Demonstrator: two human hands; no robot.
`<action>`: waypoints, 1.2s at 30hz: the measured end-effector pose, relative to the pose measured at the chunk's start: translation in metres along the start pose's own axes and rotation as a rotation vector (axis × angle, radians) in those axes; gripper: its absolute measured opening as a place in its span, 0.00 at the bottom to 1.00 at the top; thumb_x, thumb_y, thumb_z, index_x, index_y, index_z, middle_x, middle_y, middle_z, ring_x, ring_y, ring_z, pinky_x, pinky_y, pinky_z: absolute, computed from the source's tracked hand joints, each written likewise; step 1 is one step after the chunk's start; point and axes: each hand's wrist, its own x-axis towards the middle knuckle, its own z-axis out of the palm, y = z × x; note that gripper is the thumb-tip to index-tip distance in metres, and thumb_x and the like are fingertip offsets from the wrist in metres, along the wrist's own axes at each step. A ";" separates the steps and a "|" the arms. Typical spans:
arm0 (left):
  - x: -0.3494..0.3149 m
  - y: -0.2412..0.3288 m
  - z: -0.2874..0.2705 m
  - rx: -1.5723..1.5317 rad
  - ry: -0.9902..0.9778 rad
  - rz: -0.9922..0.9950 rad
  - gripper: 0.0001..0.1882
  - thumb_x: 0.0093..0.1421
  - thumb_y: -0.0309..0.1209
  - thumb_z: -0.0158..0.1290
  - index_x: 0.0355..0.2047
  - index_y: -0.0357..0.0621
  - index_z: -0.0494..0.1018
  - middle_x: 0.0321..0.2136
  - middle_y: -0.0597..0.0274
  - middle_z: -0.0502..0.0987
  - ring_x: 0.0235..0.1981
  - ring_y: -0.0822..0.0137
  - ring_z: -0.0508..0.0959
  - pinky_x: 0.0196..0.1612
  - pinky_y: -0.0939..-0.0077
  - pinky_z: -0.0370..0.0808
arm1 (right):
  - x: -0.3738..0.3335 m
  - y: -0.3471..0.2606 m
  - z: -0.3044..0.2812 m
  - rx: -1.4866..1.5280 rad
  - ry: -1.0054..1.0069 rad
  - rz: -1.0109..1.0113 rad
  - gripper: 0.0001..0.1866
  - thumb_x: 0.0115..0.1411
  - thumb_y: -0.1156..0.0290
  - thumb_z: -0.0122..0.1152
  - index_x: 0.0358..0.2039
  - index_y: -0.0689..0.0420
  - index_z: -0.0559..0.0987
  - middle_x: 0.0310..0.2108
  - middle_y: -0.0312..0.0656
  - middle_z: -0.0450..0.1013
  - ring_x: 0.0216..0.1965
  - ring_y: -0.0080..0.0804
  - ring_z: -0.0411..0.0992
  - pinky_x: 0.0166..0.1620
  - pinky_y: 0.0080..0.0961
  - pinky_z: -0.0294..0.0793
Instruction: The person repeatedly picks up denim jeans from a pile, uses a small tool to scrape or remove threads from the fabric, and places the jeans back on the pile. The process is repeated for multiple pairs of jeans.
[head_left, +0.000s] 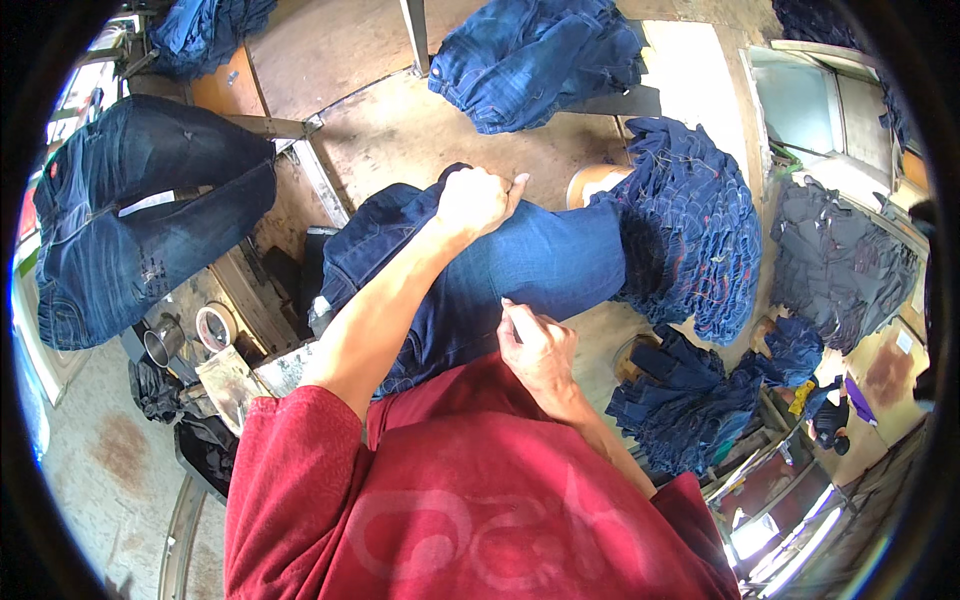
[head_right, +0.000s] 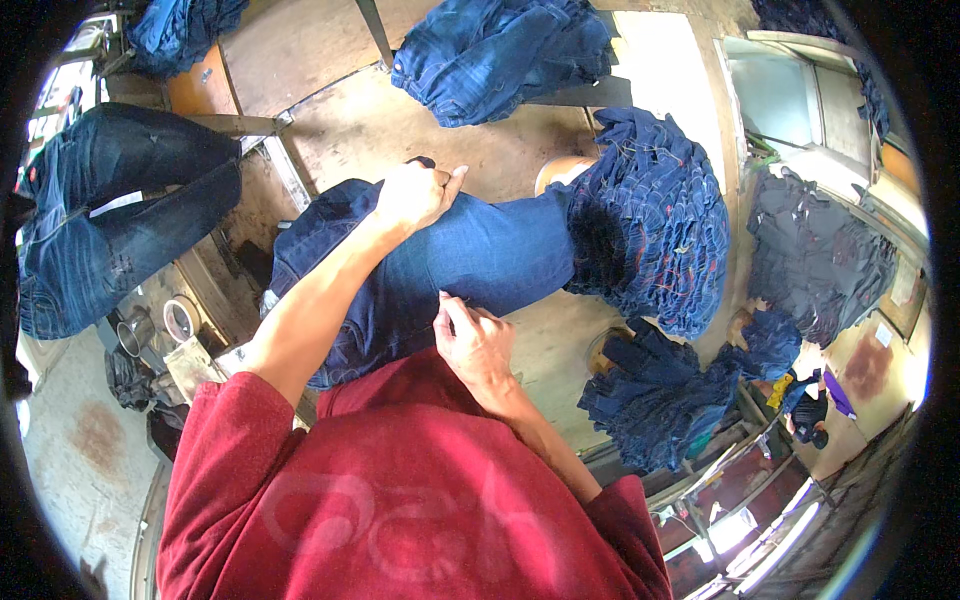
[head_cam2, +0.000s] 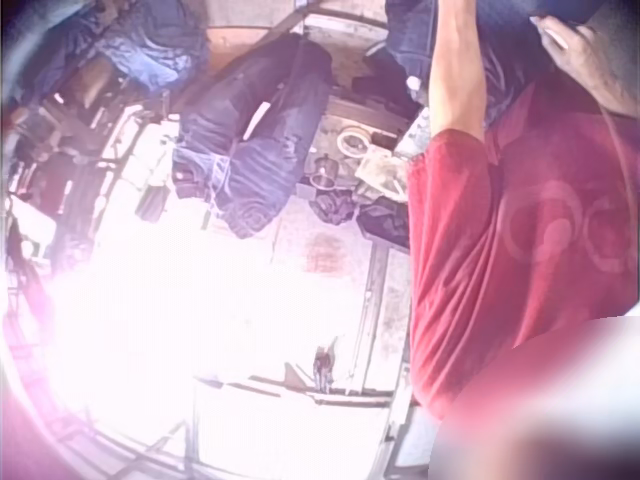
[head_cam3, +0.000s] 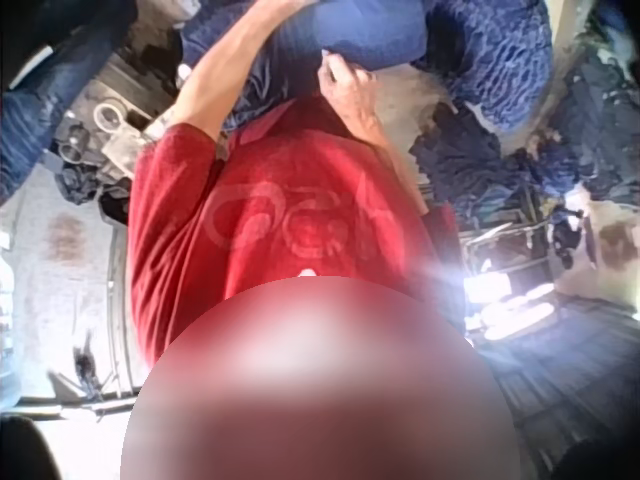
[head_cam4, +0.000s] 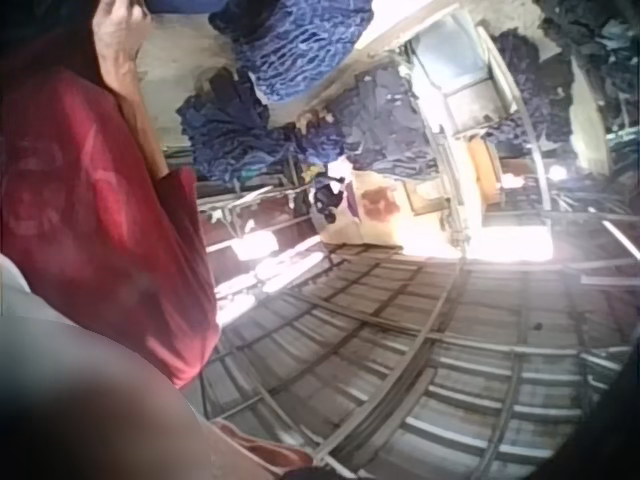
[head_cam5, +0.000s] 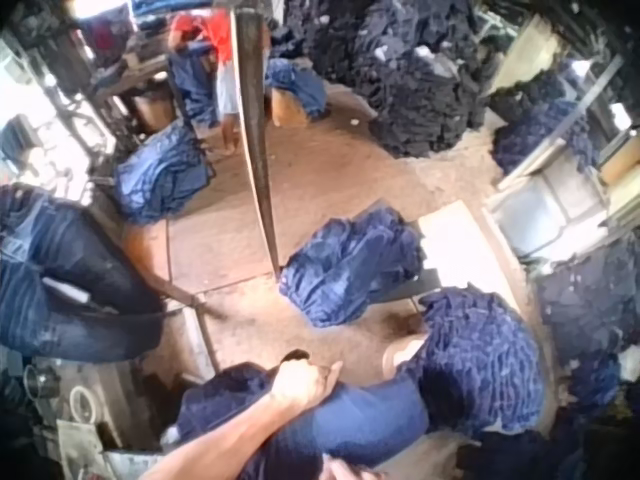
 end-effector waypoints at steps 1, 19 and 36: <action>0.000 0.000 0.000 -0.017 0.005 -0.001 0.33 0.71 0.52 0.57 0.11 0.48 0.80 0.09 0.51 0.75 0.12 0.54 0.79 0.21 0.60 0.75 | 0.000 0.001 0.000 0.041 0.062 -0.007 0.03 0.64 0.72 0.70 0.38 0.50 0.85 0.19 0.35 0.77 0.18 0.33 0.77 0.23 0.31 0.77; 0.002 0.001 -0.003 -0.045 -0.038 -0.031 0.33 0.71 0.51 0.57 0.11 0.47 0.80 0.11 0.50 0.77 0.14 0.53 0.80 0.21 0.58 0.76 | 0.004 0.012 0.003 -0.004 0.002 -0.072 0.04 0.62 0.74 0.70 0.38 0.50 0.85 0.22 0.38 0.80 0.18 0.33 0.78 0.23 0.33 0.79; 0.000 0.002 -0.003 -0.048 -0.057 -0.039 0.33 0.73 0.52 0.54 0.14 0.47 0.83 0.12 0.49 0.78 0.15 0.50 0.81 0.24 0.56 0.79 | 0.008 0.009 -0.002 -0.085 -0.017 -0.009 0.02 0.65 0.72 0.69 0.34 0.49 0.84 0.17 0.35 0.77 0.16 0.33 0.76 0.20 0.33 0.75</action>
